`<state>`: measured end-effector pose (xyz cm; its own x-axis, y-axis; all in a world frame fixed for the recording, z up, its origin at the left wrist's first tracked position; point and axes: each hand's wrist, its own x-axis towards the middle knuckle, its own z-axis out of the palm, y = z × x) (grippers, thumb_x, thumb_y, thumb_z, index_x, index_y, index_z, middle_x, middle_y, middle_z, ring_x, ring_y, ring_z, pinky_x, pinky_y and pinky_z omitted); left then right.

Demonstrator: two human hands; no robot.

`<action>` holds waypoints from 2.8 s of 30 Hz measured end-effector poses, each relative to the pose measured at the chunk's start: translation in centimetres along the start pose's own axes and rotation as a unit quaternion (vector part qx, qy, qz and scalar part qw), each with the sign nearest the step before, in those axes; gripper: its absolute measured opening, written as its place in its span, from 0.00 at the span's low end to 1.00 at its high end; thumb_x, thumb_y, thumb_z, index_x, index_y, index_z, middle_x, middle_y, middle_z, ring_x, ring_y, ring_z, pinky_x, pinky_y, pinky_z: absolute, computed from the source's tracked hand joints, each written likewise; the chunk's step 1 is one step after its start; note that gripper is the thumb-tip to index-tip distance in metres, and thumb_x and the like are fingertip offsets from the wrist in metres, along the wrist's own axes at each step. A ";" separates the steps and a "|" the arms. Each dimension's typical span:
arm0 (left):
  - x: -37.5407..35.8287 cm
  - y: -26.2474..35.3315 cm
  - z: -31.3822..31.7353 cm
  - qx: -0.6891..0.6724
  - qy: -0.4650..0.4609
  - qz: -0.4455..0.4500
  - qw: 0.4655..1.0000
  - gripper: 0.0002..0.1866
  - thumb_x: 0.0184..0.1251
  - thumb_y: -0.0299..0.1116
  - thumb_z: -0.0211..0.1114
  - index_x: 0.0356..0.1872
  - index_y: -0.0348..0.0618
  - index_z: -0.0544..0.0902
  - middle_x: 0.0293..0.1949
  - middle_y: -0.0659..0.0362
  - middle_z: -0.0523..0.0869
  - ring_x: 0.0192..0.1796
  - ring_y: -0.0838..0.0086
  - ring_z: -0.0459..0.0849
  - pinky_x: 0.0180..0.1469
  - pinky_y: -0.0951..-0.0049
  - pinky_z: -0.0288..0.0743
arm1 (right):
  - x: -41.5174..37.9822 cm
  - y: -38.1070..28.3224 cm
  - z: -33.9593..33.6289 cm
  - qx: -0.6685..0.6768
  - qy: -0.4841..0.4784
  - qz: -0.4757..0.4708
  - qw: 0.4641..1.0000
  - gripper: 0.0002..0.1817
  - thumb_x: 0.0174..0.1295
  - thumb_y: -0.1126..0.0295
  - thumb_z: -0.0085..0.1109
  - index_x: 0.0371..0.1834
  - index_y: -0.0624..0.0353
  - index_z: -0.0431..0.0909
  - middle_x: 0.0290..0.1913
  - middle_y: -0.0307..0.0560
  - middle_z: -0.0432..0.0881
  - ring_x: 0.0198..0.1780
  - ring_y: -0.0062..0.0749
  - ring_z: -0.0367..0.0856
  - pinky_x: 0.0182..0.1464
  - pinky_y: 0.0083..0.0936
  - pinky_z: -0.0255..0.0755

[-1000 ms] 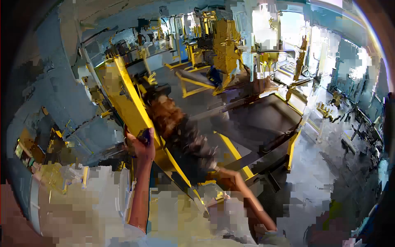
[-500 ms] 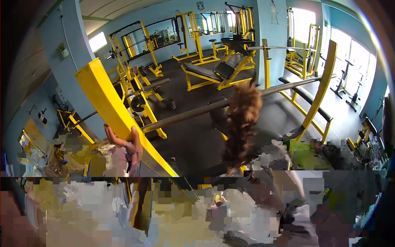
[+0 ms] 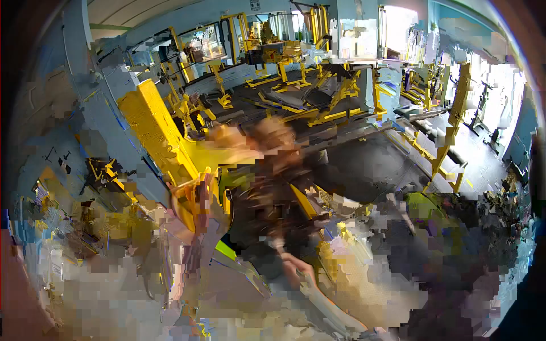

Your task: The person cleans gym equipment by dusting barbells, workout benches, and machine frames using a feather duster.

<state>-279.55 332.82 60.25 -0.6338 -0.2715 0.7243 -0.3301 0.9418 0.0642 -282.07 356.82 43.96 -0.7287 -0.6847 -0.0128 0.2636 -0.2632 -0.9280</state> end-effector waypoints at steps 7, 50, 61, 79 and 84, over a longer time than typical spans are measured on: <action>4.1 -0.2 3.0 0.047 -0.036 0.040 0.997 0.21 0.73 0.41 0.56 0.63 0.45 0.75 0.54 0.51 0.79 0.62 0.55 0.74 0.68 0.45 0.62 | 1.3 -0.2 -7.8 -0.134 0.269 -0.220 0.928 0.19 0.74 0.68 0.51 0.64 0.62 0.76 0.27 0.32 0.73 0.23 0.16 0.71 0.25 0.15 0.66; 23.6 34.8 23.1 -0.011 -0.240 0.037 0.970 0.24 0.75 0.50 0.53 0.61 0.42 0.74 0.50 0.45 0.82 0.54 0.48 0.81 0.55 0.49 0.73 | 9.4 -9.6 -38.4 -0.206 0.118 -0.070 0.969 0.16 0.71 0.68 0.55 0.58 0.61 0.80 0.31 0.44 0.81 0.33 0.18 0.77 0.38 0.21 0.73; 23.3 37.8 24.2 0.030 -0.142 0.090 0.985 0.34 0.72 0.59 0.54 0.70 0.47 0.69 0.62 0.46 0.75 0.65 0.51 0.73 0.69 0.43 0.62 | 12.8 -12.4 -52.0 -0.065 0.365 -0.167 0.914 0.19 0.73 0.72 0.52 0.63 0.68 0.76 0.38 0.32 0.79 0.34 0.11 0.70 0.39 0.11 0.66; 36.5 57.0 39.1 -0.021 -0.239 0.191 0.952 0.26 0.71 0.57 0.57 0.52 0.43 0.76 0.44 0.50 0.85 0.51 0.54 0.87 0.51 0.56 0.80 | 10.3 -42.6 -58.8 -0.601 0.389 -0.172 0.676 0.15 0.69 0.69 0.53 0.57 0.53 0.81 0.36 0.58 0.83 0.37 0.54 0.84 0.39 0.41 0.75; 37.3 58.3 41.2 -0.081 -0.217 0.161 0.959 0.23 0.71 0.56 0.58 0.45 0.43 0.77 0.37 0.50 0.87 0.46 0.54 0.88 0.48 0.56 0.82 | 6.4 -42.4 -60.6 -0.588 0.437 -0.057 0.678 0.15 0.70 0.62 0.49 0.56 0.46 0.80 0.40 0.52 0.84 0.45 0.53 0.83 0.46 0.45 0.76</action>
<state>-351.26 369.42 62.67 -0.9281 0.0151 0.3721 0.0225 0.9996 0.0155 -336.20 404.77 60.69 -0.9336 0.0951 0.3456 -0.1370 0.7963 -0.5892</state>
